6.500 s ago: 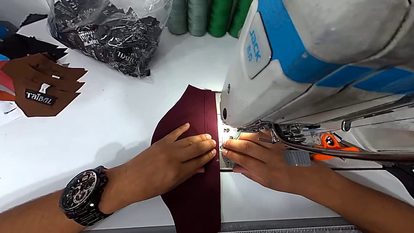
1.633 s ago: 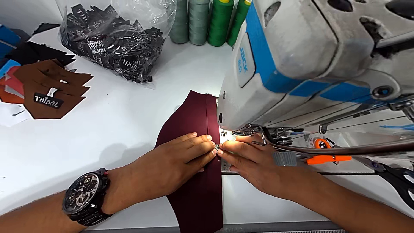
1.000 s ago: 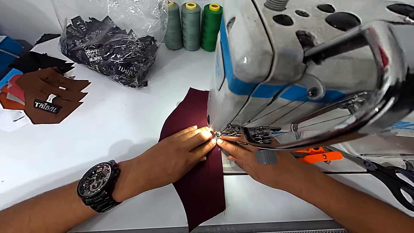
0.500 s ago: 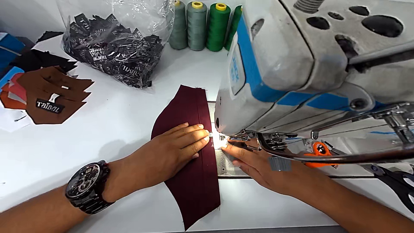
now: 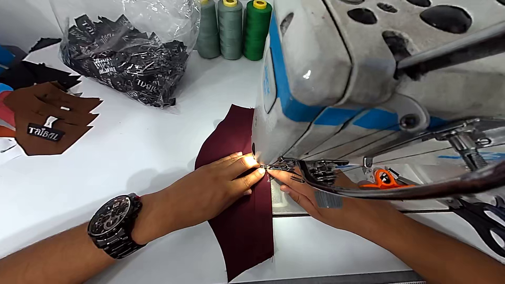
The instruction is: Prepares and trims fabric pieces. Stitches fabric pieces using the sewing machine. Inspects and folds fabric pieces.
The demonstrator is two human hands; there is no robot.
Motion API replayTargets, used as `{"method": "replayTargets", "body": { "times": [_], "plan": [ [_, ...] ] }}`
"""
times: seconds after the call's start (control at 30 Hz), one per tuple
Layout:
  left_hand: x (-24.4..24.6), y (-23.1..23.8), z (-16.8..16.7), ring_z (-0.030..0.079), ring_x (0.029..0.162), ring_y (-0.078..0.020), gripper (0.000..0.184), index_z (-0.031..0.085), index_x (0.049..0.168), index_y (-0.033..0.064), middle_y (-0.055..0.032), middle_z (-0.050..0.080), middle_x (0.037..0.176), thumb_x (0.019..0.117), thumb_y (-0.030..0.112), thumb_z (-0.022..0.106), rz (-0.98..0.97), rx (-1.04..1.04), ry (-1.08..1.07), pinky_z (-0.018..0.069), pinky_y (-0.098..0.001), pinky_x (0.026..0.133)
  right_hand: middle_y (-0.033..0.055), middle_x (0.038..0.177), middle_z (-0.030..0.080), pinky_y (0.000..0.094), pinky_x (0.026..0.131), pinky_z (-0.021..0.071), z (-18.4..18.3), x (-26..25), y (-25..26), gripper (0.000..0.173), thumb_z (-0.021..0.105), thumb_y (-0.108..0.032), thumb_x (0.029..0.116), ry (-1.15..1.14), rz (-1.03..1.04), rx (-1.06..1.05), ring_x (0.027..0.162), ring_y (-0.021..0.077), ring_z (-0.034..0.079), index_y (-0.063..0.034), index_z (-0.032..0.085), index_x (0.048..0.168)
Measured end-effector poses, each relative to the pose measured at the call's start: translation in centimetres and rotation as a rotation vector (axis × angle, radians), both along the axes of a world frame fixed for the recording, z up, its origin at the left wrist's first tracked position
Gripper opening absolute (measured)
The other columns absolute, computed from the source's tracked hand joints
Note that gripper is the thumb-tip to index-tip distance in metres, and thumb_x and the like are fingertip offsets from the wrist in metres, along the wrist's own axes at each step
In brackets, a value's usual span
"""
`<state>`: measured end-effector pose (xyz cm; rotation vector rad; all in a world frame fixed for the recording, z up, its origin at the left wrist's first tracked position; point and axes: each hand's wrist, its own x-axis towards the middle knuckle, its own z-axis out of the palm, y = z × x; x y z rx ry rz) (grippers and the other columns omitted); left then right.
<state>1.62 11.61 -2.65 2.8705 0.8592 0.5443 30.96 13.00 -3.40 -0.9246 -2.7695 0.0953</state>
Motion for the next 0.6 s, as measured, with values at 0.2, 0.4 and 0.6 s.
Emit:
{"method": "replayTargets", "body": {
  "times": [0.2,0.4,0.6],
  "plan": [
    [0.19,-0.1,-0.11,0.054,0.135,-0.0197,0.038,0.068,0.133,0.0118,-0.0076,0.065,0.133,0.1067,0.027,0.046,0.008,0.012,-0.008,0.0395,-0.0322,0.117,-0.0024,0.092,0.072,0.033,0.074,0.0563,-0.2,0.0,0.24,0.038,0.044,-0.032,0.1022,0.005,0.019,0.001,0.09,0.014,0.069,-0.0208,0.078,0.114],
    [0.2,-0.08,-0.17,0.056,0.133,-0.0189,0.036,0.069,0.131,0.0116,-0.0072,0.066,0.132,0.1059,0.026,0.047,0.005,0.039,-0.015,0.041,-0.031,0.116,-0.0028,0.092,0.072,0.0324,0.074,0.0564,0.15,-0.08,0.19,0.034,0.047,-0.03,0.1014,-0.004,0.012,-0.002,0.091,0.0137,0.07,-0.0214,0.078,0.108],
    [0.08,-0.08,0.06,0.056,0.134,-0.019,0.037,0.069,0.13,0.0123,-0.0074,0.066,0.131,0.1065,0.027,0.045,-0.002,0.031,-0.021,0.04,-0.0311,0.116,-0.0014,0.087,0.07,0.0332,0.072,0.0565,-0.04,-0.15,0.07,0.035,0.046,-0.028,0.101,-0.02,0.01,0.018,0.086,0.0152,0.07,-0.0194,0.079,0.111]
  ]
}}
